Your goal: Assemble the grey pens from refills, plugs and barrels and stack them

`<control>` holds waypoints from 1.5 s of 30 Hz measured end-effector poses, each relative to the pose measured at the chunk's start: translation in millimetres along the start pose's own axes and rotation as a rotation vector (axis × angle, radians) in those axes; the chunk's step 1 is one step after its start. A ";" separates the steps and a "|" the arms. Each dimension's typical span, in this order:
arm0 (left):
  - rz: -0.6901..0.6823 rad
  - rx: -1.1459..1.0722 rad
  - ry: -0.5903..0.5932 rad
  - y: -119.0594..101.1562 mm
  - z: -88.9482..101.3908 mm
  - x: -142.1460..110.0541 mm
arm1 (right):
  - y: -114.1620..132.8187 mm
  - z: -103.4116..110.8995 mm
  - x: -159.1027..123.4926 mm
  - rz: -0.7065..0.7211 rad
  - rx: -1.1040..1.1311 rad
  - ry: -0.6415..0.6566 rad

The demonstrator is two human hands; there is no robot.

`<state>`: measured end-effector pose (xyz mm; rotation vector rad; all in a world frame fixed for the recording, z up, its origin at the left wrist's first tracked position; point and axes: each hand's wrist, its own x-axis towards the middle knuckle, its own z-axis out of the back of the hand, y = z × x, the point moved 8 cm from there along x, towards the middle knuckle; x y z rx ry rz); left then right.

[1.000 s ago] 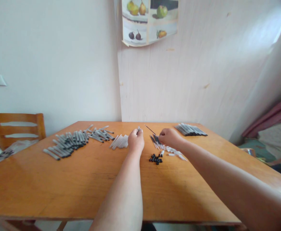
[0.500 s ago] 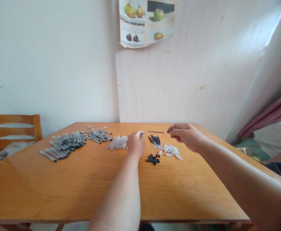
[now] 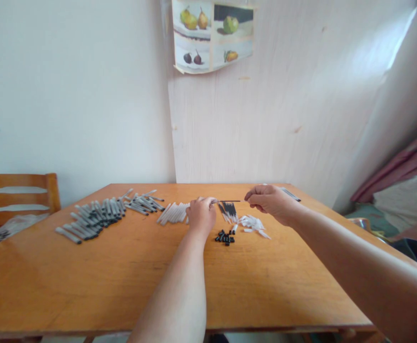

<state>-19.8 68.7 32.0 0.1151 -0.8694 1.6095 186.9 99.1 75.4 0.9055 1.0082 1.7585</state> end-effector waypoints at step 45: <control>0.012 -0.270 0.124 -9.9 -12.5 5.5 | -55.6 -73.5 -2.8 0.104 -0.567 0.246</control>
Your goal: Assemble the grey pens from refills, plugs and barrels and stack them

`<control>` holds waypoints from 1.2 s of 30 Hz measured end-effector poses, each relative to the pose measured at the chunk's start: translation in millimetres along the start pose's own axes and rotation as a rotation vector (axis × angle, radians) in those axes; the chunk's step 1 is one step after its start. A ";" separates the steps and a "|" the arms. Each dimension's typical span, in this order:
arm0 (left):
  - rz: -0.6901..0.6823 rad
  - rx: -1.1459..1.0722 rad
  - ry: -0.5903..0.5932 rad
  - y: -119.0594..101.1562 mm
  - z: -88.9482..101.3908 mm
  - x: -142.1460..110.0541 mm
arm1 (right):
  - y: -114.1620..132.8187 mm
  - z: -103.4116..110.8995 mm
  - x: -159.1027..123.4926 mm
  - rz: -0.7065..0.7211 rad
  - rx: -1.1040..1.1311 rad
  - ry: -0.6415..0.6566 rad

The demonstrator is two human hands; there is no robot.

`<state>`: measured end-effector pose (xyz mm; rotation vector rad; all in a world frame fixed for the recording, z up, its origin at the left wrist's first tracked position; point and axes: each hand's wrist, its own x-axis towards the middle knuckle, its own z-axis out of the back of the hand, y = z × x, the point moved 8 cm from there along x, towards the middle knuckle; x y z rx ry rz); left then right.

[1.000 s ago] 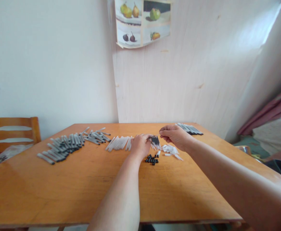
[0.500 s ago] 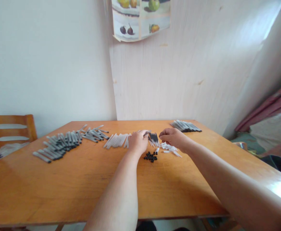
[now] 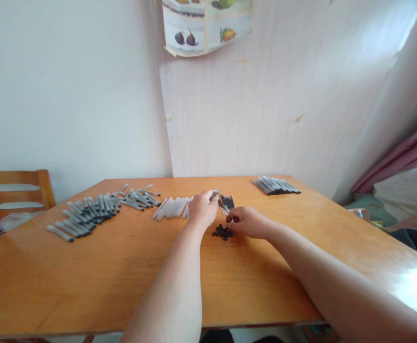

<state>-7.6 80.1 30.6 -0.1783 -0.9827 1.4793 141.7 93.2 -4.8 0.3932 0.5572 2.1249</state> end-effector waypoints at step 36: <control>-0.329 0.311 0.055 -41.9 -13.0 -21.0 | -17.9 45.3 -9.0 0.078 0.754 -0.438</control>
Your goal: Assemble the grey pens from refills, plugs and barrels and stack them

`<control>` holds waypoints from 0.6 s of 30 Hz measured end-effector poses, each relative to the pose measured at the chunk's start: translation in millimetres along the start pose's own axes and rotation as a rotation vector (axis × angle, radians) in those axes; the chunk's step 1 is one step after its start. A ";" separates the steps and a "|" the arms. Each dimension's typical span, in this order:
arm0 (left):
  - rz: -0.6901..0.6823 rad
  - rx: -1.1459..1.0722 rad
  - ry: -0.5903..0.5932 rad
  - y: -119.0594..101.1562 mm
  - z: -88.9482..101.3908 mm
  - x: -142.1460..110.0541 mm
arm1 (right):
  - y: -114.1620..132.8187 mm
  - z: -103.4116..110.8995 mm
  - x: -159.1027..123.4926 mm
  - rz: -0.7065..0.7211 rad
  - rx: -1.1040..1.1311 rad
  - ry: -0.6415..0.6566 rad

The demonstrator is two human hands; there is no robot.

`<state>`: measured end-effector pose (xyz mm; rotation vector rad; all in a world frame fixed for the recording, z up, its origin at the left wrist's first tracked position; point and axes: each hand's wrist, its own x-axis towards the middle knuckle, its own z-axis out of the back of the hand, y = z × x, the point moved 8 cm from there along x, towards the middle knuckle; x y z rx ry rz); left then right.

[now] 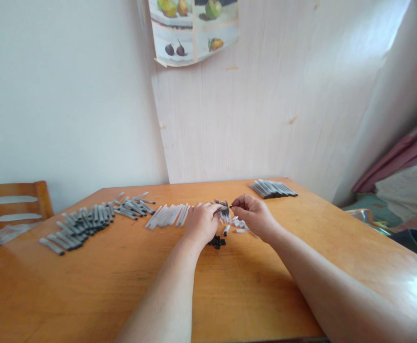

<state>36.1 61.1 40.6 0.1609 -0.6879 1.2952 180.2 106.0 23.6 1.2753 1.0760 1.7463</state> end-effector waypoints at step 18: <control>0.011 0.051 0.057 -5.7 -0.8 -2.7 | 0.4 -3.0 0.5 0.098 -0.254 0.028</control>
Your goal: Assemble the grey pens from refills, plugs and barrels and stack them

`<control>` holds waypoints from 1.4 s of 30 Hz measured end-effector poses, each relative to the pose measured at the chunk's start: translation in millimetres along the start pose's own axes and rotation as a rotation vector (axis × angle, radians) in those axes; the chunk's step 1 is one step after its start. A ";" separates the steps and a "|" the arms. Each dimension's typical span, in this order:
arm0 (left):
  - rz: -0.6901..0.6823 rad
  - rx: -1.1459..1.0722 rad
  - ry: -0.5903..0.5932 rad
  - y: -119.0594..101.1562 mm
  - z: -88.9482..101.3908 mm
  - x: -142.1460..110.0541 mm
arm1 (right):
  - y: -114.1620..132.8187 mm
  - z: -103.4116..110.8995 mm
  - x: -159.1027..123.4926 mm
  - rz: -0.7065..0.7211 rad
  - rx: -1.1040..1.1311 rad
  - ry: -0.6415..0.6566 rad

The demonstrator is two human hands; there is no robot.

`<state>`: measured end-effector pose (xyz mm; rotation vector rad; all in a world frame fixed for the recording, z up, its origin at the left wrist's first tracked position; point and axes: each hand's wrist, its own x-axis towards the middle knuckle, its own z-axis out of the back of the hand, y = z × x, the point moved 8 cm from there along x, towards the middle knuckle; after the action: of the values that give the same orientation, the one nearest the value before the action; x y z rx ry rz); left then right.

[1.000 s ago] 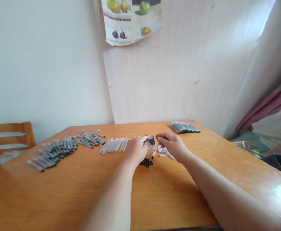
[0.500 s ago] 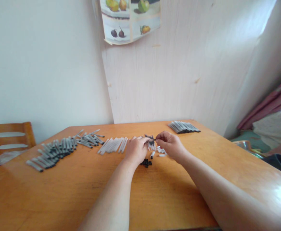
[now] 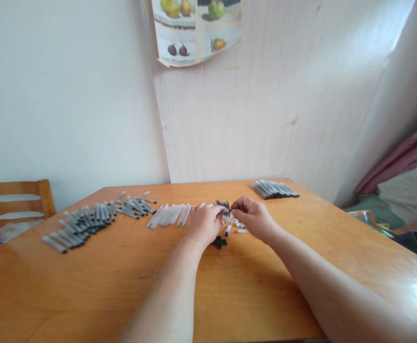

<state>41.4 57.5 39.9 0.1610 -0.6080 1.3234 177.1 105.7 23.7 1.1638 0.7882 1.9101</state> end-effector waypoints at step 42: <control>-0.079 -0.148 0.012 -12.4 0.2 0.8 | 0.5 -0.3 -0.7 -0.025 -0.142 0.041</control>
<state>53.1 54.9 43.3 0.0559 -0.6799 1.1976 177.0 104.8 23.6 1.0270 0.6737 1.9407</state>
